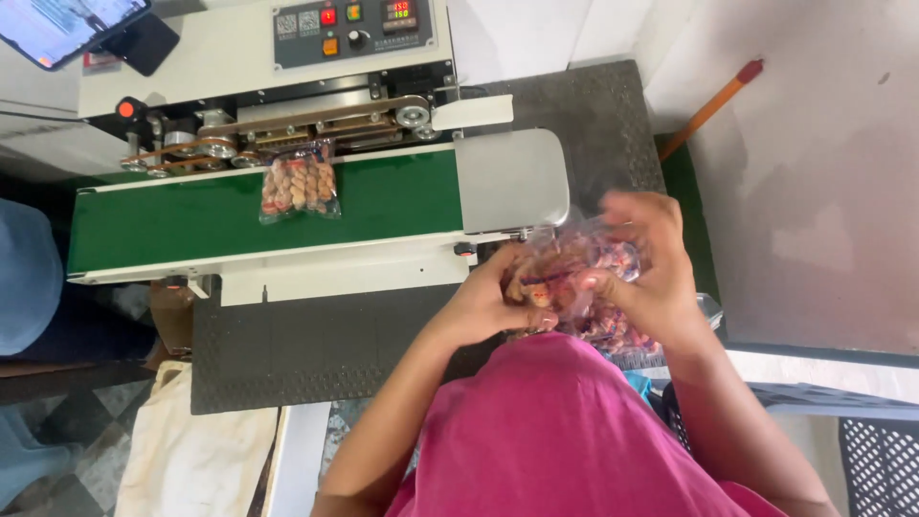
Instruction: The person is feeding small plastic bags filled with snacks into a continuous heat-sealing machine to seal them.
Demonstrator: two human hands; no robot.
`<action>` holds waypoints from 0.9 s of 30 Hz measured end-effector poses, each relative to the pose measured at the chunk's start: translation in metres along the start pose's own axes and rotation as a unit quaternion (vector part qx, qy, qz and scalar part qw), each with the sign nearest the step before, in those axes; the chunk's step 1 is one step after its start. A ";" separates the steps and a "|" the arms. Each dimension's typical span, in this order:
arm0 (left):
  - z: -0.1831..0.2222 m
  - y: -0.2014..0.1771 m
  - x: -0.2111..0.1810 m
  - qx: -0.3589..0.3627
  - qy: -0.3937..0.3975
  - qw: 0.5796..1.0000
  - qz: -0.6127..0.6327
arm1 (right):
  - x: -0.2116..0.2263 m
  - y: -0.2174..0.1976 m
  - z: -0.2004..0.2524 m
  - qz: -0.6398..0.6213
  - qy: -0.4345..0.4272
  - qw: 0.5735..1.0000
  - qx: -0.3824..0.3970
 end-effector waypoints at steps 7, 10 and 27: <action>0.027 -0.015 0.010 -0.055 0.012 0.989 0.139 | 0.002 0.065 0.009 -0.225 0.300 0.918 0.132; 0.044 -0.018 0.000 -0.069 0.046 0.993 0.087 | 0.018 0.071 0.008 -0.368 0.312 0.871 0.096; 0.040 -0.013 0.030 -0.102 0.041 0.944 0.312 | -0.016 0.072 -0.002 -0.134 0.339 0.908 0.205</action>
Point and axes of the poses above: each hand's wrist, its own z-axis away from the middle knuckle, its own y-axis out of the palm, x = y × z, the point moved 3 cm from there along -z, towards the middle knuckle
